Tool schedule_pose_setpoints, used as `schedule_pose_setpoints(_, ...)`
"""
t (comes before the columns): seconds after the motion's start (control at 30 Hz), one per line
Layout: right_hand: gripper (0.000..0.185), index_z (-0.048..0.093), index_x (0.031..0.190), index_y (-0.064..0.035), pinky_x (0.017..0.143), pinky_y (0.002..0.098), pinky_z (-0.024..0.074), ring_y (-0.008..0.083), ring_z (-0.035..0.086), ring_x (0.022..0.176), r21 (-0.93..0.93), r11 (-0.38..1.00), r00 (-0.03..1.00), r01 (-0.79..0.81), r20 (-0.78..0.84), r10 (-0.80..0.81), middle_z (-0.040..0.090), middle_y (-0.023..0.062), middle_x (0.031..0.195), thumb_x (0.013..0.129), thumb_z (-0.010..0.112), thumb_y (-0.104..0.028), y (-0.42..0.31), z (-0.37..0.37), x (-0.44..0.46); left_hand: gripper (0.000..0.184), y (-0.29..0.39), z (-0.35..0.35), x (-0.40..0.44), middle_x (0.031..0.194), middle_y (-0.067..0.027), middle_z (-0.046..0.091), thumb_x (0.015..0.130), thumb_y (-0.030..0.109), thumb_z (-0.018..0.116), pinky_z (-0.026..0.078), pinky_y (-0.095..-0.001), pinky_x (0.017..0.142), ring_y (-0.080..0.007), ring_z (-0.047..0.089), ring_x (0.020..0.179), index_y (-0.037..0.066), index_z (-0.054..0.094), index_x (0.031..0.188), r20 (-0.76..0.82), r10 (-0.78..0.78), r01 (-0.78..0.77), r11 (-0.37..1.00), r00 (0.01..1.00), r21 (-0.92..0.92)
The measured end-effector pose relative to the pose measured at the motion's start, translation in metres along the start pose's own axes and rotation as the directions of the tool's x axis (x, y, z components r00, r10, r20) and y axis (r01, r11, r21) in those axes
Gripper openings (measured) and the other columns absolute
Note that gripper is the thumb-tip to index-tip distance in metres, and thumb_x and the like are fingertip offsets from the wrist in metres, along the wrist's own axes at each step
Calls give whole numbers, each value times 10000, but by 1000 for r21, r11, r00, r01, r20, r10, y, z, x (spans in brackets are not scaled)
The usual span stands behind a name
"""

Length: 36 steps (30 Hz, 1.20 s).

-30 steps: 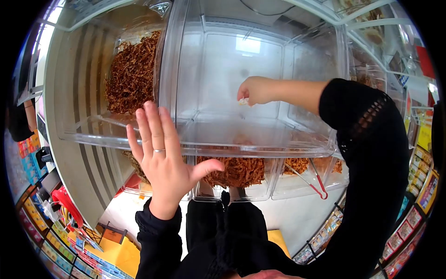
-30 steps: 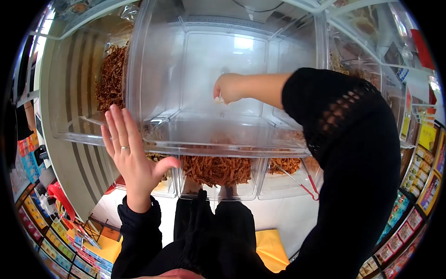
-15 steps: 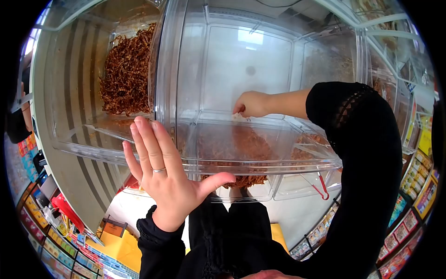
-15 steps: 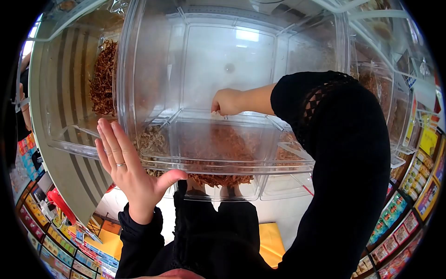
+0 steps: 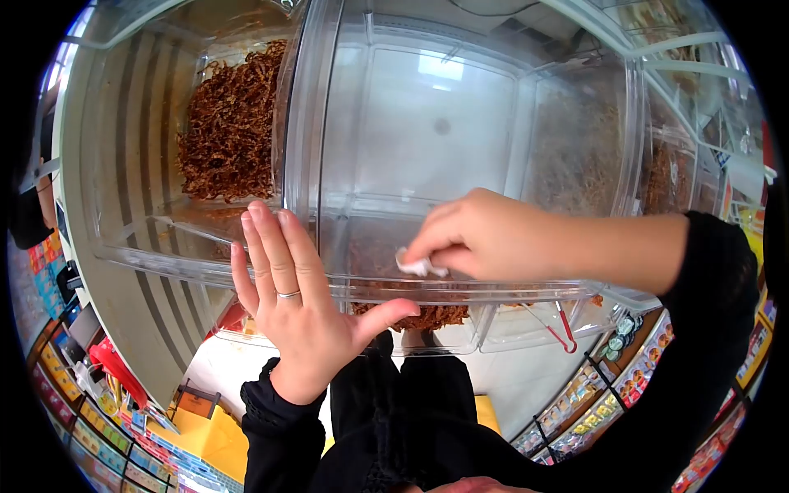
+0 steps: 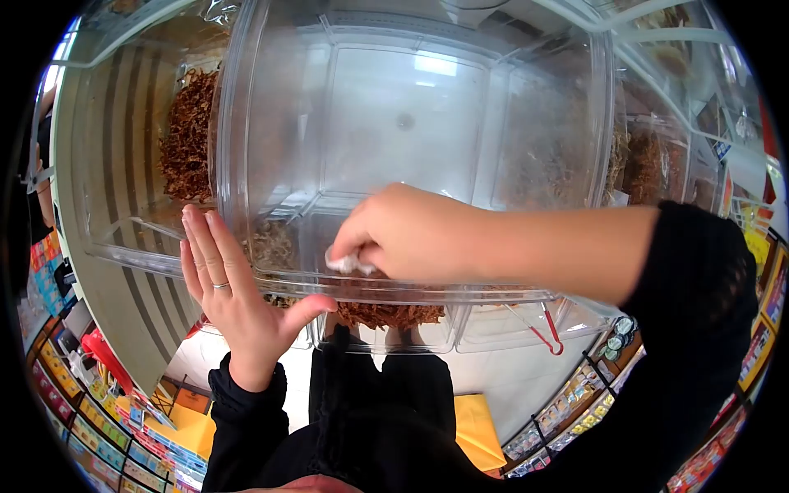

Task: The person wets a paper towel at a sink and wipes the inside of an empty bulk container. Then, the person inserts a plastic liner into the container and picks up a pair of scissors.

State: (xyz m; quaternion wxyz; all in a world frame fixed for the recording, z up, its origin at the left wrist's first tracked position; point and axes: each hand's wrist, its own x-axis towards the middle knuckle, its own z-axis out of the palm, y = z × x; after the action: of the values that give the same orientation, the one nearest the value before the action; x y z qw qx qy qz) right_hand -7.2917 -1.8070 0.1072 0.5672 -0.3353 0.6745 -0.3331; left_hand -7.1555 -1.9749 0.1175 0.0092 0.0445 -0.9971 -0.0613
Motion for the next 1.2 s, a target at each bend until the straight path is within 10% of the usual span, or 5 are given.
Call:
schedule_pose_setpoints(0.23, 218, 631, 901, -10, 646, 283, 467, 168, 599, 706, 30, 991, 930, -127, -344, 130, 638, 97, 783, 700, 547, 5, 43, -41, 25, 1160, 0, 1, 0, 1334, -290, 212, 571, 793, 395, 168, -439, 1005, -359, 235, 1254, -108, 216, 1279, -7, -7, 6, 1000, 1000, -24)
schedule_pose_setpoints(0.3, 231, 628, 901, 1, 631, 273, 470, 170, 601, 693, 4, 928, 912, -372, -184, 367, 633, 95, 740, 684, 549, 0, 80, -48, 41, 1159, 0, 1, 0, 1334, -291, 212, 572, 792, 397, 168, -440, 1004, -360, 234, 1254, -109, 217, 1278, -10, -1, 1, 1000, 1000, -26)
schedule_pose_setpoints(0.47, 226, 649, 873, -42, 620, 303, 473, 201, 609, 679, -159, 980, 988, -117, -115, 99, 640, 112, 781, 664, 565, -59, 155, -7, 78, 1158, -1, 3, -1, 1334, -290, 214, 574, 793, 392, 164, -436, 1006, -362, 238, 1252, -108, 216, 1279, -19, -3, 3, 1000, 1000, -22)
schedule_pose_setpoints(0.87, 184, 649, 854, -67, 665, 339, 466, 254, 598, 746, -521, 802, 932, -293, 29, 360, 631, 121, 809, 686, 584, -106, 133, 16, 90, 1141, 0, 2, -1, 1331, -289, 222, 586, 787, 392, 176, -428, 1004, -344, 249, 1252, -106, 229, 1276, -28, -17, 16, 999, 999, -32)
schedule_pose_setpoints(1.2, 221, 624, 901, -12, 676, 311, 460, 231, 600, 740, -181, 918, 935, -352, -29, 353, 625, 150, 817, 700, 553, -68, 52, 7, 20, 1138, 1, 0, 0, 1328, -293, 223, 592, 783, 392, 169, -428, 1007, -348, 246, 1252, -112, 222, 1275, -18, -15, 15, 999, 1000, -33)
